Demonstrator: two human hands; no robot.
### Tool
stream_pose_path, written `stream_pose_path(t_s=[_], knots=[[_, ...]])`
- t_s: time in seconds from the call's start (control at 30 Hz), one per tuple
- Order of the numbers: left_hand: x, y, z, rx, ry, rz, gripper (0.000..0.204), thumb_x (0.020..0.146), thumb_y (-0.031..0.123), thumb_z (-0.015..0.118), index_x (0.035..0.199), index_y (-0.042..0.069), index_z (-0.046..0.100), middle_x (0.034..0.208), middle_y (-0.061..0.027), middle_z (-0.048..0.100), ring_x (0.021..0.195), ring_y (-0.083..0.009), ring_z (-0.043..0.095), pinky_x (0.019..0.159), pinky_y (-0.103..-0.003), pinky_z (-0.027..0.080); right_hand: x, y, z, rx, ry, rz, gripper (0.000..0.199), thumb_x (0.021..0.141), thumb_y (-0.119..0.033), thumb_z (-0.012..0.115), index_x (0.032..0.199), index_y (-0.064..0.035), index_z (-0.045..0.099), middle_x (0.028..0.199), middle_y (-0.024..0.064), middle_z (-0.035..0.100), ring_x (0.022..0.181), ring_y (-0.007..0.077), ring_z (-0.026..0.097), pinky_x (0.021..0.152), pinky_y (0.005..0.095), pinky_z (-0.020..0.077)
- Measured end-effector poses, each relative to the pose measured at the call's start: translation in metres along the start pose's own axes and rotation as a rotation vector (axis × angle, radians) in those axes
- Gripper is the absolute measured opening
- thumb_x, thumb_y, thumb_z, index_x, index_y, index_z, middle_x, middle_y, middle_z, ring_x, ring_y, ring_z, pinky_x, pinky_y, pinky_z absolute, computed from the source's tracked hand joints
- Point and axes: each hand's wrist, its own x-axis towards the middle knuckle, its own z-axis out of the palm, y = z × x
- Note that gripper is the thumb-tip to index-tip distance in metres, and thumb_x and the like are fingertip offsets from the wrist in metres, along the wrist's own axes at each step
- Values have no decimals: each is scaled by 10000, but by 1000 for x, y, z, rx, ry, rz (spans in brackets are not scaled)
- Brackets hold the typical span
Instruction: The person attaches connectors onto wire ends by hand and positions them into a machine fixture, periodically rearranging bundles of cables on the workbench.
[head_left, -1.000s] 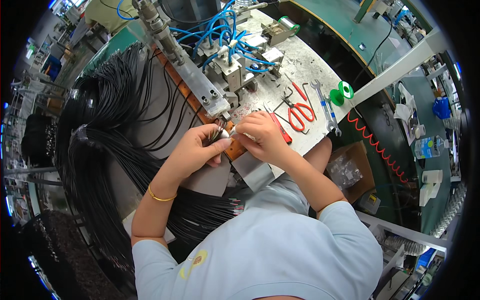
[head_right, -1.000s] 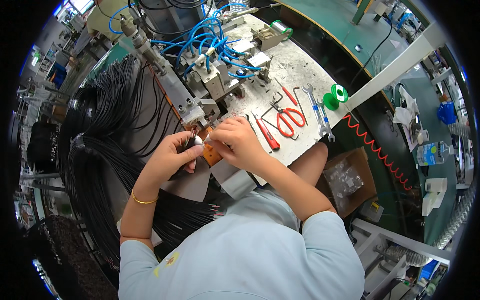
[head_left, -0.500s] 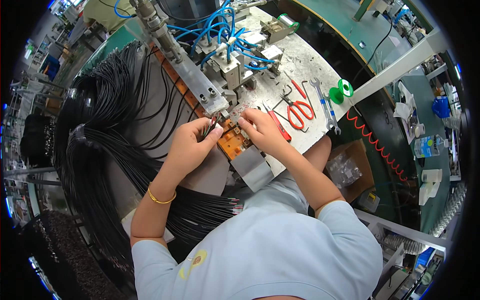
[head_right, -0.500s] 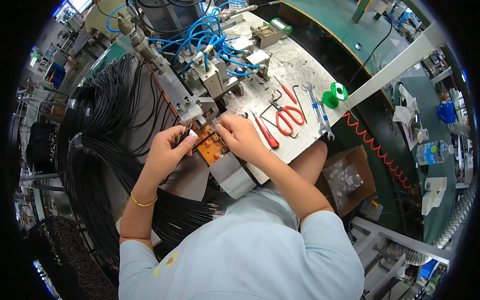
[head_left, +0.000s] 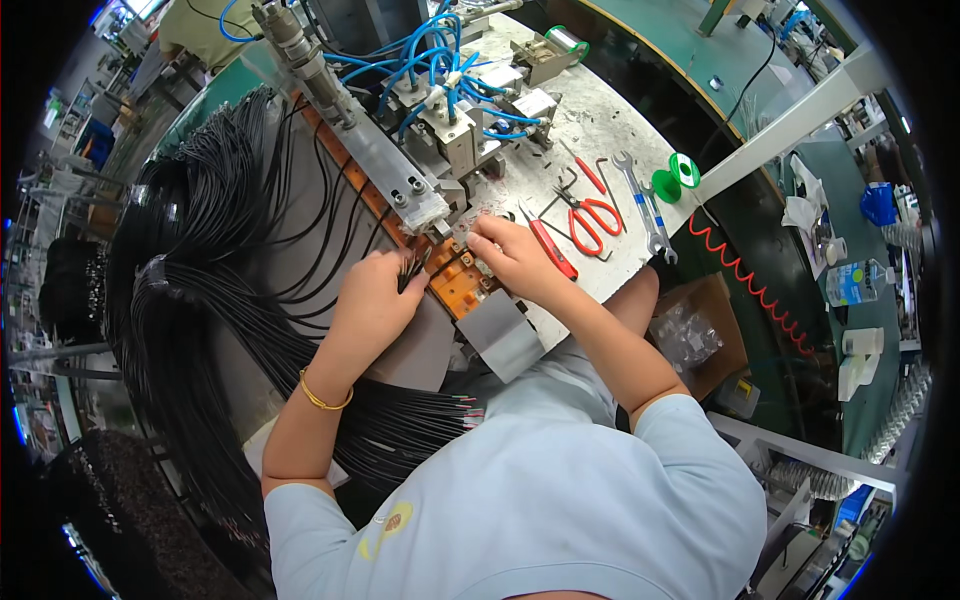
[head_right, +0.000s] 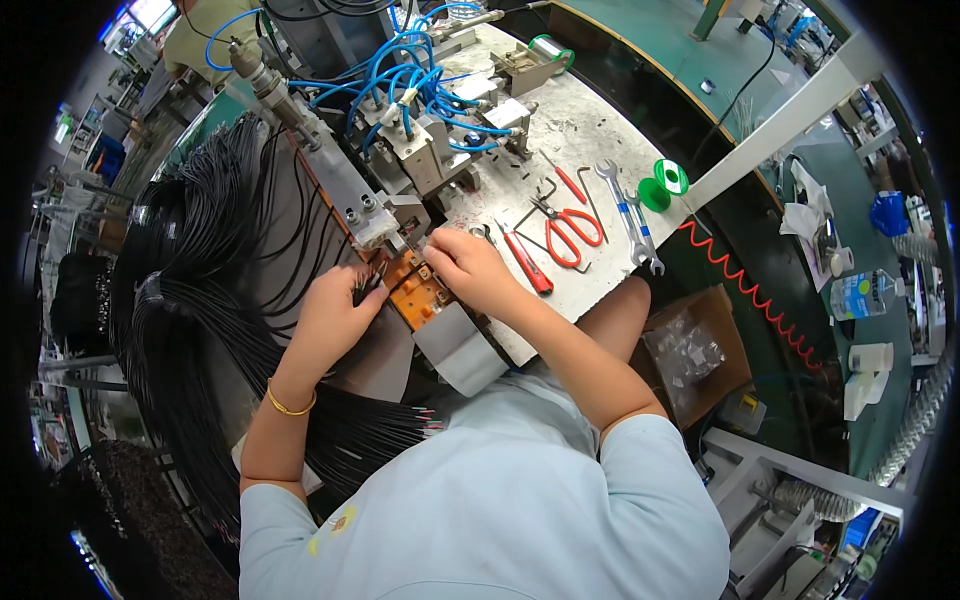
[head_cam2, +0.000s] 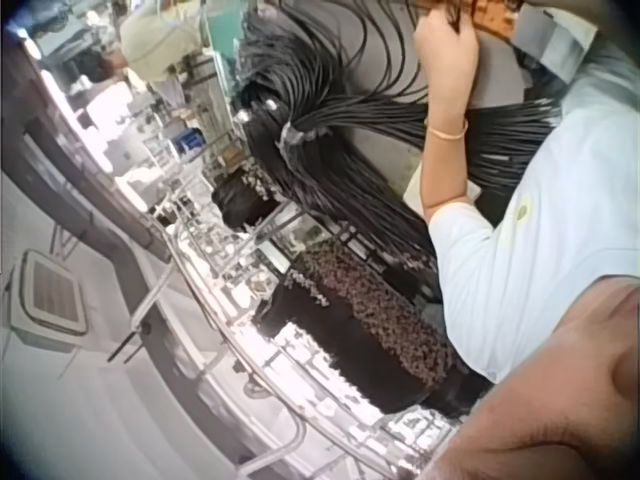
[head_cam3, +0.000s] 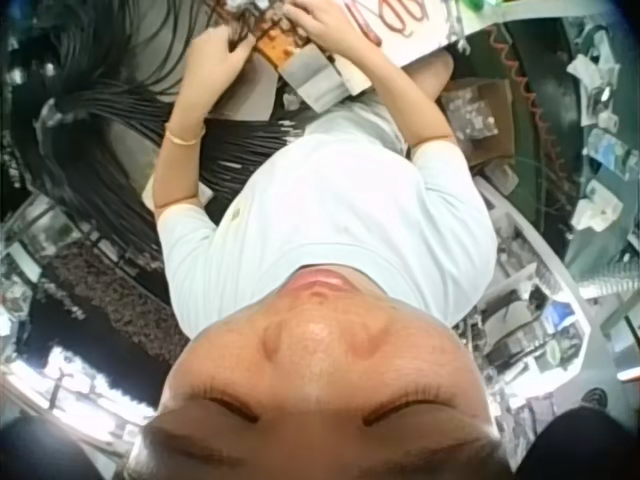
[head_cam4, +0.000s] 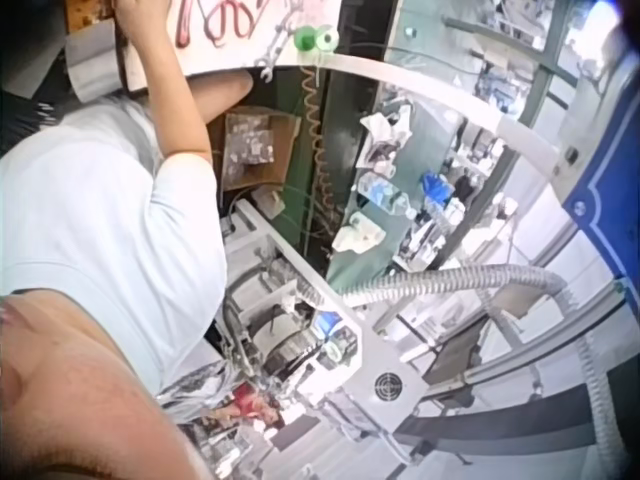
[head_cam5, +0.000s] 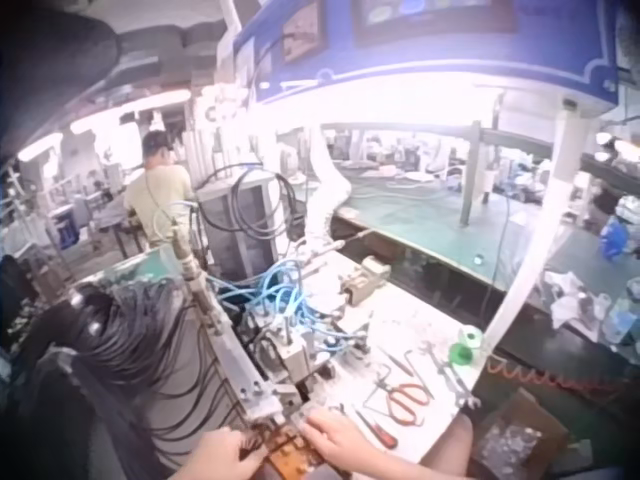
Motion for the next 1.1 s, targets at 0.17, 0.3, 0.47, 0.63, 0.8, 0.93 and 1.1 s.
stream_pose_path(t_s=[0.17, 0.3, 0.47, 0.63, 0.8, 0.93, 1.1], knots=[[-1, -1, 3, 84, 126, 94, 192, 841, 152, 662, 911, -25, 634, 660, -77, 584, 588, -120, 539, 571, -298, 442, -2, 15, 5, 141, -33, 151, 200, 905, -163, 544, 784, -10, 502, 689, 61, 501, 635, 179, 483, 600, 296, 386], [3, 28, -19, -583, -254, -400, 178, 854, 155, 649, 871, -22, 635, 673, -35, 600, 623, -121, 554, 587, -297, 437, -6, 2, -2, -318, 213, -101, 144, 853, -149, 591, 788, -27, 552, 710, 90, 549, 651, 248, 526, 609, 337, 403], [5, 23, -7, -399, -205, -41, 161, 871, 147, 636, 818, -5, 625, 685, 0, 588, 548, -69, 513, 498, -240, 388, -3, -16, 7, -81, 88, -392, 106, 779, -145, 644, 822, -50, 625, 732, 111, 587, 732, 285, 580, 659, 391, 430], [-2, 17, -12, -397, -182, -189, 136, 880, 140, 614, 832, 13, 609, 619, 33, 533, 457, -31, 428, 429, -198, 319, -5, -21, 10, -43, -39, -279, 101, 770, -136, 632, 843, -66, 623, 785, 83, 601, 775, 269, 569, 706, 380, 425], [0, 14, 4, -432, -79, -92, 146, 882, 116, 621, 800, 4, 578, 630, 18, 535, 452, -31, 437, 407, -212, 315, -13, -36, 17, -340, 88, -374, 79, 776, -153, 621, 795, -80, 598, 760, 50, 581, 776, 250, 544, 757, 362, 388], [-1, 25, -3, -556, -133, -240, 150, 878, 109, 620, 784, 10, 559, 632, 19, 533, 462, -28, 426, 419, -211, 324, -16, -35, 9, -438, 98, -349, 94, 815, -180, 593, 778, -95, 578, 772, 34, 575, 783, 246, 539, 753, 362, 375], [1, 27, -9, -501, -203, -174, 135, 890, 122, 605, 821, 8, 582, 652, 35, 515, 568, -21, 437, 528, -197, 350, -10, -27, 11, -204, -3, -229, 126, 883, -204, 536, 813, -105, 573, 796, 32, 570, 812, 243, 541, 740, 369, 371]])
